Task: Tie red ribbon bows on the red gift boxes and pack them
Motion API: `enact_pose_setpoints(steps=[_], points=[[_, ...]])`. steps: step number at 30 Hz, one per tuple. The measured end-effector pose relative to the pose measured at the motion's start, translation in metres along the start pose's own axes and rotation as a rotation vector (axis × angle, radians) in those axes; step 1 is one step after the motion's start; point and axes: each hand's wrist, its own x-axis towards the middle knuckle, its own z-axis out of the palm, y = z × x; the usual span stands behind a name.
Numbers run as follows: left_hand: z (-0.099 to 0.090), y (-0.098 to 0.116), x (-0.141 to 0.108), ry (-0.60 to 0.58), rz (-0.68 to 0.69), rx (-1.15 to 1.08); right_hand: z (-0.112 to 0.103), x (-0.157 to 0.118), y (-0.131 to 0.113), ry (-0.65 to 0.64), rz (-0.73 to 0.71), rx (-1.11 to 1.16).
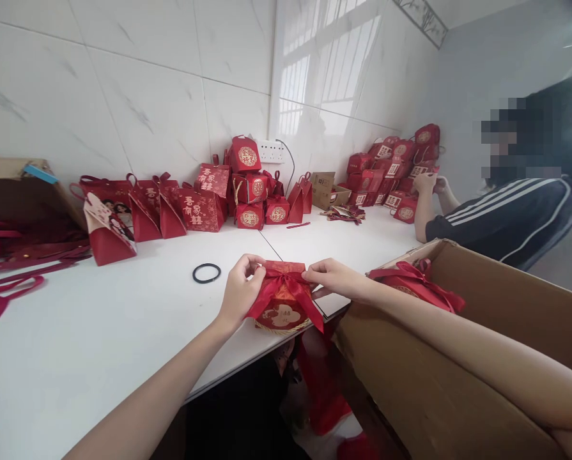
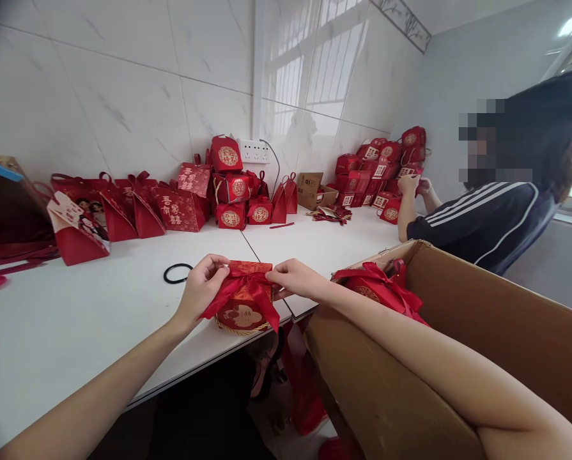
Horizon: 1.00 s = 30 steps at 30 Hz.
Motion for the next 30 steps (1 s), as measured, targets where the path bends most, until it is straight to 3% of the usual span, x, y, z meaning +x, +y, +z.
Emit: enact_pose_setpoints(steps=[8,12,15,18,23,30], points=[[0.001,-0.006,0.000,0.040,-0.025,-0.090,-0.005,0.000,-0.001,-0.057,0.127,0.199],[0.001,-0.005,-0.001,0.056,-0.018,-0.087,-0.009,-0.001,-0.004,-0.105,0.194,0.191],[0.001,-0.004,-0.002,0.039,0.005,-0.076,-0.009,-0.003,-0.005,0.028,0.179,0.031],[0.001,-0.004,-0.001,0.026,0.009,-0.077,-0.005,-0.008,-0.002,0.141,-0.068,-0.185],[0.001,-0.005,-0.001,0.063,0.002,-0.081,0.004,-0.013,0.009,0.000,-0.384,-0.655],[0.001,0.006,-0.007,0.197,0.167,-0.094,0.001,-0.004,0.011,0.261,-0.915,-0.906]])
